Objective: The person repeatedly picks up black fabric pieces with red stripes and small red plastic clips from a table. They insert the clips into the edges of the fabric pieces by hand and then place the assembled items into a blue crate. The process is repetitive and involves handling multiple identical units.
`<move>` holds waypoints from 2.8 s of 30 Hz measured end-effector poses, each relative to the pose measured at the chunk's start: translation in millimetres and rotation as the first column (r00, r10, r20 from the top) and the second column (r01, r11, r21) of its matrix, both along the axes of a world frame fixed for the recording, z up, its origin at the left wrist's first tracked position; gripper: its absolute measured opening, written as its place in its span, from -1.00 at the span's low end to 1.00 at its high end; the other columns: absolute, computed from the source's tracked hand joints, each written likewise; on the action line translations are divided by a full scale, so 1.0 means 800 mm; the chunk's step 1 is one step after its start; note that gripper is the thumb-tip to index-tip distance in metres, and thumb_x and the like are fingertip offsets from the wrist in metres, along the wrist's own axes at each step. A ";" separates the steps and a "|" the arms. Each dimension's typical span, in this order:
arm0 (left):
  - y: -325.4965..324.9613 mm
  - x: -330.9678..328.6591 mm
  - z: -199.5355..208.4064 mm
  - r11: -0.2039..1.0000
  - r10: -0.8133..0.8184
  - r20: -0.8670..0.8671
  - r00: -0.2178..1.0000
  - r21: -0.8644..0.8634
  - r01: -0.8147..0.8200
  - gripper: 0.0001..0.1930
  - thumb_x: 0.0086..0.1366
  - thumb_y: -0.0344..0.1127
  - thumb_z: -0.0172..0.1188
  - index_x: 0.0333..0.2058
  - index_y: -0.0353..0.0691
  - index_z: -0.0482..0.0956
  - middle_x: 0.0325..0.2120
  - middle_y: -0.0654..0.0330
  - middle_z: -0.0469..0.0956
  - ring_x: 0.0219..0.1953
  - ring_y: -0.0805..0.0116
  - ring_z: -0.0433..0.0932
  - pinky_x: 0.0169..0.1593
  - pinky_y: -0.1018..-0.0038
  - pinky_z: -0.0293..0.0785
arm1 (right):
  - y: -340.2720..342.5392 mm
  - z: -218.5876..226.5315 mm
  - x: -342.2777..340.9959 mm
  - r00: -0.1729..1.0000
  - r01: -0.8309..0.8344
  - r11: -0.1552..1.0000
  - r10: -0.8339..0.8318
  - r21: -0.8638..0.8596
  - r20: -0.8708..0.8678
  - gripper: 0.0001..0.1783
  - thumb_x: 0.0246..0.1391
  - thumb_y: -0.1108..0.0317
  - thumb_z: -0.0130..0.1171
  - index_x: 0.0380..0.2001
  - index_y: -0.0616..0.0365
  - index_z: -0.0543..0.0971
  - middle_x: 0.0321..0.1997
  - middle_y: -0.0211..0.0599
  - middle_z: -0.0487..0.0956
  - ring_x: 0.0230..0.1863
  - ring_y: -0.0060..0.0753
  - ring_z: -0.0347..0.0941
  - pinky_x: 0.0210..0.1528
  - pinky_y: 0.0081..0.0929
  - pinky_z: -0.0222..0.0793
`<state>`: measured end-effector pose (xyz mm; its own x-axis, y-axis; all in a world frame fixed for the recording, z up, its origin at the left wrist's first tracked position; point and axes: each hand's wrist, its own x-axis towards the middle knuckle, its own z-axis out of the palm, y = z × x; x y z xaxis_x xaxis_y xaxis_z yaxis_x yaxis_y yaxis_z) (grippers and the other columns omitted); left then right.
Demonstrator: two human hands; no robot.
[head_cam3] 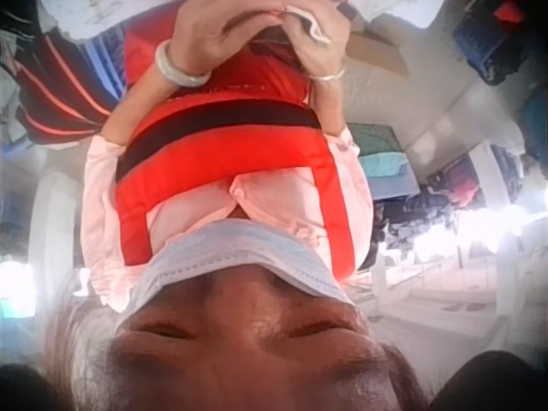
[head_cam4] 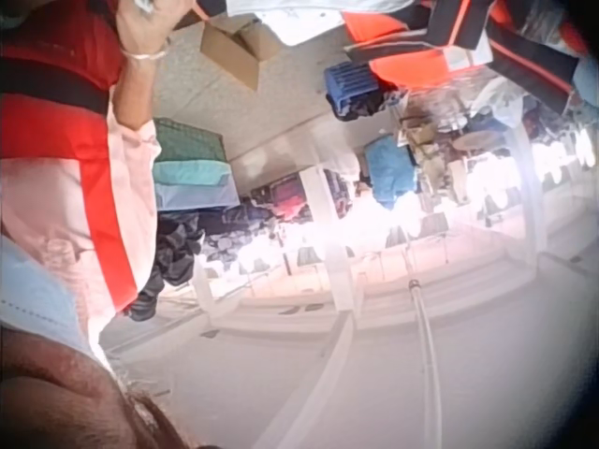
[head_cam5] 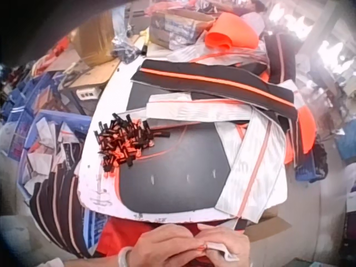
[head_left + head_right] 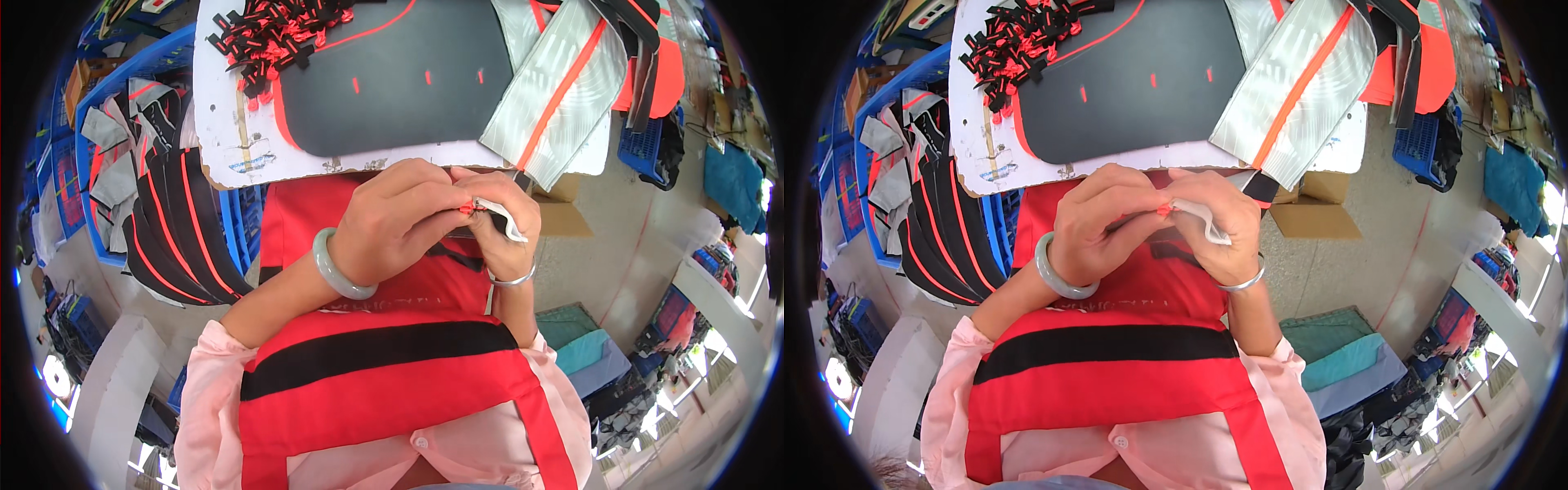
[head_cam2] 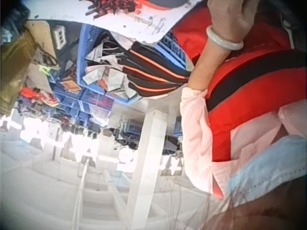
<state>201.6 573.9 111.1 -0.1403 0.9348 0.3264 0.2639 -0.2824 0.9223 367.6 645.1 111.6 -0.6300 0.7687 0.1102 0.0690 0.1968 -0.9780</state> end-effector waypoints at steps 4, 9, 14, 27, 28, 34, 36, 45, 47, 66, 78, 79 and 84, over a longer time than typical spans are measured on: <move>-0.003 -0.004 -0.005 0.991 0.007 0.096 0.995 -0.133 0.006 -0.78 0.10 -0.55 0.32 -0.24 -0.29 0.62 -0.35 0.13 0.59 -0.30 0.33 0.56 -0.20 0.48 0.48 | -0.005 0.013 -0.002 0.979 0.097 0.982 -0.065 -0.162 0.193 -0.76 -0.10 0.67 0.20 -0.28 0.27 0.59 -0.30 -0.21 0.62 -0.26 -0.31 0.56 -0.01 -0.39 0.45; -0.030 0.007 -0.033 0.911 0.072 0.506 0.860 -0.385 0.150 -0.82 0.20 -0.50 0.27 -0.19 -0.33 0.60 -0.29 0.19 0.62 -0.21 0.41 0.58 -0.13 0.52 0.51 | -0.002 0.008 0.009 0.976 0.008 0.966 0.049 -0.260 0.214 -0.79 -0.04 0.58 0.24 -0.26 0.28 0.57 -0.28 -0.18 0.60 -0.27 -0.36 0.55 -0.13 -0.45 0.41; -0.019 0.009 -0.023 0.738 0.101 0.826 0.555 -0.436 0.515 -0.83 0.29 -0.50 0.19 -0.14 -0.33 0.58 -0.21 0.27 0.61 -0.15 0.56 0.54 -0.04 0.56 0.47 | 0.026 0.060 0.035 0.811 -0.193 0.978 0.204 -0.078 0.548 -0.88 -0.02 0.51 0.26 -0.35 0.26 0.58 -0.49 -0.25 0.54 -0.48 -0.44 0.48 -0.37 -0.48 0.38; -0.024 0.011 -0.027 0.570 0.526 0.807 0.270 -0.570 0.592 -0.68 0.29 -0.32 0.23 -0.02 -0.30 0.51 -0.11 0.20 0.58 -0.09 0.39 0.56 0.02 0.39 0.48 | -0.037 -0.018 0.016 0.957 0.273 0.586 -0.248 -0.763 0.151 -0.72 0.20 0.30 0.18 -0.12 0.27 0.56 -0.21 -0.39 0.60 -0.19 -0.60 0.47 -0.13 -0.56 0.41; -0.026 0.011 -0.035 0.564 0.537 0.798 0.274 -0.582 0.586 -0.69 0.29 -0.32 0.23 -0.03 -0.29 0.51 -0.11 0.20 0.58 -0.10 0.39 0.56 0.02 0.40 0.48 | -0.040 -0.030 0.015 0.946 0.295 0.534 -0.281 -0.792 0.163 -0.72 0.20 0.29 0.19 -0.14 0.27 0.56 -0.23 -0.39 0.60 -0.20 -0.60 0.47 -0.14 -0.56 0.41; -0.028 0.023 -0.062 0.569 0.610 0.709 0.354 -0.702 0.428 -0.74 0.28 -0.34 0.21 -0.08 -0.28 0.54 -0.16 0.21 0.59 -0.11 0.42 0.56 -0.01 0.43 0.48 | -0.010 -0.056 0.013 0.963 0.194 0.662 0.013 -0.724 0.270 -0.72 0.19 0.28 0.20 -0.14 0.27 0.57 -0.26 -0.37 0.63 -0.30 -0.60 0.53 -0.24 -0.59 0.48; -0.026 0.028 -0.061 0.559 0.636 0.687 0.350 -0.724 0.404 -0.74 0.28 -0.33 0.23 -0.09 -0.28 0.54 -0.18 0.20 0.60 -0.13 0.41 0.56 -0.03 0.44 0.49 | -0.009 -0.058 0.013 0.961 0.194 0.668 0.019 -0.718 0.278 -0.74 0.20 0.29 0.18 -0.16 0.26 0.59 -0.28 -0.38 0.63 -0.32 -0.61 0.53 -0.25 -0.59 0.48; -0.027 0.032 -0.077 0.506 0.690 0.630 0.357 -0.772 0.384 -0.74 0.29 -0.34 0.23 -0.08 -0.28 0.55 -0.18 0.21 0.61 -0.15 0.43 0.57 -0.04 0.47 0.49 | -0.023 -0.072 0.014 0.948 0.243 0.694 -0.023 -0.677 0.317 -0.72 0.20 0.30 0.13 -0.15 0.30 0.57 -0.28 -0.38 0.61 -0.27 -0.58 0.47 -0.17 -0.53 0.40; -0.024 0.034 -0.077 0.503 0.704 0.610 0.363 -0.790 0.352 -0.75 0.31 -0.36 0.21 -0.07 -0.28 0.56 -0.18 0.23 0.61 -0.15 0.44 0.57 -0.04 0.49 0.49 | -0.031 -0.080 0.011 0.953 0.261 0.752 -0.099 -0.606 0.288 -0.73 0.19 0.31 0.13 -0.15 0.29 0.57 -0.29 -0.36 0.62 -0.27 -0.57 0.48 -0.17 -0.52 0.41; -0.029 0.030 -0.076 0.534 0.694 0.649 0.313 -0.755 0.381 -0.69 0.27 -0.35 0.24 -0.04 -0.35 0.55 -0.15 0.16 0.60 -0.10 0.41 0.56 0.01 0.47 0.45 | -0.043 -0.080 0.006 0.923 0.337 0.773 -0.157 -0.537 0.353 -0.77 0.18 0.37 0.17 -0.18 0.31 0.58 -0.34 -0.35 0.62 -0.32 -0.59 0.49 -0.24 -0.55 0.43; -0.026 0.035 -0.084 0.539 0.699 0.629 0.340 -0.776 0.326 -0.74 0.33 -0.35 0.19 -0.04 -0.29 0.54 -0.18 0.23 0.61 -0.14 0.48 0.56 -0.03 0.51 0.48 | -0.055 -0.095 0.002 0.904 0.406 0.782 -0.270 -0.472 0.331 -0.74 0.14 0.44 0.19 -0.12 0.35 0.57 -0.29 -0.25 0.64 -0.28 -0.54 0.54 -0.20 -0.54 0.45; -0.028 0.036 -0.087 0.548 0.694 0.634 0.340 -0.772 0.320 -0.75 0.33 -0.35 0.19 -0.05 -0.29 0.54 -0.19 0.23 0.61 -0.15 0.48 0.56 -0.04 0.50 0.48 | -0.054 -0.094 0.001 0.905 0.404 0.790 -0.271 -0.461 0.328 -0.75 0.15 0.45 0.19 -0.12 0.36 0.57 -0.29 -0.25 0.64 -0.28 -0.55 0.53 -0.20 -0.55 0.45; -0.028 0.039 -0.097 0.591 0.665 0.661 0.347 -0.750 0.296 -0.77 0.33 -0.37 0.19 -0.07 -0.30 0.55 -0.21 0.24 0.61 -0.18 0.47 0.56 -0.05 0.49 0.49 | -0.057 -0.105 0.001 0.901 0.411 0.827 -0.304 -0.383 0.310 -0.76 0.15 0.46 0.18 -0.13 0.35 0.56 -0.30 -0.27 0.63 -0.30 -0.57 0.51 -0.22 -0.56 0.44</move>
